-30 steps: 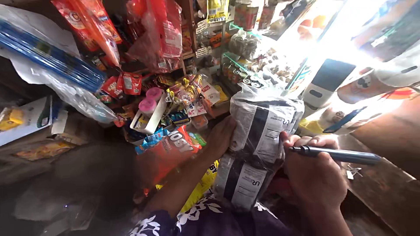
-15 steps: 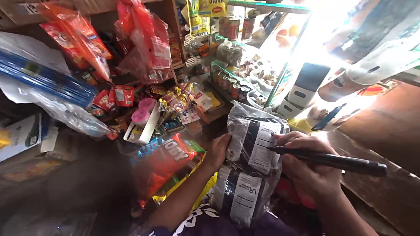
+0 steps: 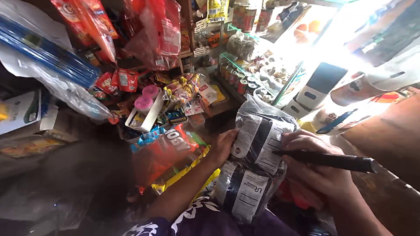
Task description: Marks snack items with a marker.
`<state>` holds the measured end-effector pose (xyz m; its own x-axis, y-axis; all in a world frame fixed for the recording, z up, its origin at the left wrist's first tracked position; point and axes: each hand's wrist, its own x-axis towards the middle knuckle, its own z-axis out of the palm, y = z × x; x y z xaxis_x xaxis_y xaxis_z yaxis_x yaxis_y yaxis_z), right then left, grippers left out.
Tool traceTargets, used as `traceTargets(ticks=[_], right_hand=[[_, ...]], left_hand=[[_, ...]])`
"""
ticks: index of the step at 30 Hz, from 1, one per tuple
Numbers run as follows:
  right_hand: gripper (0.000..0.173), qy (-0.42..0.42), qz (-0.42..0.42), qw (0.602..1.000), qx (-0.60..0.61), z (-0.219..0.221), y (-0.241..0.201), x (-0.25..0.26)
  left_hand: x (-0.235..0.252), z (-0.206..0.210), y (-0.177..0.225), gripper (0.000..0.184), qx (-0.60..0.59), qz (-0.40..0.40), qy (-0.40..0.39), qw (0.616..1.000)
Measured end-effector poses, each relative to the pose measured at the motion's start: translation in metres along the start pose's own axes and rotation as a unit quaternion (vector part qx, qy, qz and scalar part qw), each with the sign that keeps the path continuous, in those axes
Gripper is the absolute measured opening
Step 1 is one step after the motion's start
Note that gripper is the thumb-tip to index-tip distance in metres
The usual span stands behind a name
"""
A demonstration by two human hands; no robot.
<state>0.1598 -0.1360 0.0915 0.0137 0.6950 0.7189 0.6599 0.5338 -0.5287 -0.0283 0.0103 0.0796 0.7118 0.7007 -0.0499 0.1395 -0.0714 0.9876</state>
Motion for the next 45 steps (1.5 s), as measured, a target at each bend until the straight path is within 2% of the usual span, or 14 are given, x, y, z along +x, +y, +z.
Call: traceTargets(ticks=[5,11,16,22,25,27,29,32,35,40,45], right_hand=[[0.016,0.062,0.012,0.998,-0.029,0.004,0.003,0.002],[0.013,0.008,0.013,1.000,0.010,0.001,0.003,-0.002],[0.013,0.075,0.028,0.997,-0.008,0.005,0.011,-0.001],[0.010,0.003,0.028,0.998,0.051,0.001,0.011,-0.007],[0.020,0.073,0.029,0.986,0.148,-0.002,0.006,-0.006],[0.023,0.127,0.013,0.978,0.167,-0.004,0.006,-0.004],[0.024,0.139,0.009,0.979,0.147,-0.007,0.009,-0.006],[0.029,0.108,0.041,0.986,0.121,-0.005,0.009,-0.016],[0.025,0.118,0.070,0.985,0.104,0.003,0.000,-0.021],[0.015,0.149,0.049,0.987,0.046,0.008,0.004,-0.014],[0.010,0.147,0.064,0.987,0.010,0.009,0.004,-0.009]], left_hand=[[0.001,0.002,-0.005,0.041,-0.021,0.012,-0.013,1.000],[0.004,0.002,-0.008,0.042,-0.036,0.005,-0.020,0.999],[0.008,0.005,-0.013,0.041,-0.048,0.004,-0.024,0.999],[0.012,0.004,-0.016,0.041,-0.062,-0.003,-0.026,0.998],[0.012,0.005,-0.014,0.040,-0.057,0.001,-0.023,0.998],[0.013,0.007,-0.013,0.040,-0.061,0.002,-0.024,0.998],[0.013,0.007,-0.012,0.040,-0.068,-0.001,-0.027,0.997],[0.015,0.008,-0.015,0.040,-0.082,0.003,-0.028,0.996],[0.016,0.009,-0.017,0.041,-0.088,-0.002,-0.034,0.995],[0.015,0.010,-0.014,0.041,-0.087,-0.009,-0.040,0.995],[0.015,0.011,-0.013,0.041,-0.082,-0.009,-0.043,0.996]])
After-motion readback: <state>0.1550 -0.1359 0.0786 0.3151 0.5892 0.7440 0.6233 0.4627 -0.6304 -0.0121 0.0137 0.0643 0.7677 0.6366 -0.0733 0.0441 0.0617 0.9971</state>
